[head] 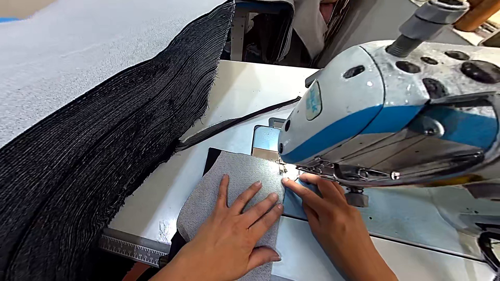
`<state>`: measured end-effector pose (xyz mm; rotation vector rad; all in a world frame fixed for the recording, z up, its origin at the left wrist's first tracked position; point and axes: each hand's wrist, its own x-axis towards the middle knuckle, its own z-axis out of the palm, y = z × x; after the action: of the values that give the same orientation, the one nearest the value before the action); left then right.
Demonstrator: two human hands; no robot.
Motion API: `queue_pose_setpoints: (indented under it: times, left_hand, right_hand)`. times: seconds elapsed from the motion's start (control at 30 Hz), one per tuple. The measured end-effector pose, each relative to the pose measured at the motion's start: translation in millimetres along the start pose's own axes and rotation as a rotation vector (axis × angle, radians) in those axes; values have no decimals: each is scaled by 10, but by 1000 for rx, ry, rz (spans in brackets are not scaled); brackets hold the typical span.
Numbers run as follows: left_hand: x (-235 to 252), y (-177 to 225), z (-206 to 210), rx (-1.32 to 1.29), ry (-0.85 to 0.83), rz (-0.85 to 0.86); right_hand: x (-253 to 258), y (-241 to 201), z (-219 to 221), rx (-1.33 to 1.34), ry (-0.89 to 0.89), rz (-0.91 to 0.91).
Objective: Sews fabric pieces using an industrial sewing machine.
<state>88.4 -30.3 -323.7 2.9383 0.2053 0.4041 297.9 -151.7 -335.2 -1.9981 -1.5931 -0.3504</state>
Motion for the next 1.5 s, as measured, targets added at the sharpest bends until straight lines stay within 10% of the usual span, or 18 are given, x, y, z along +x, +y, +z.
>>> queue_pose_setpoints:
  times: [1.5]
  left_hand:
    - [118,91,-1,4,42,-66]
  right_hand:
    - [-757,150,-562,-22,56,151]
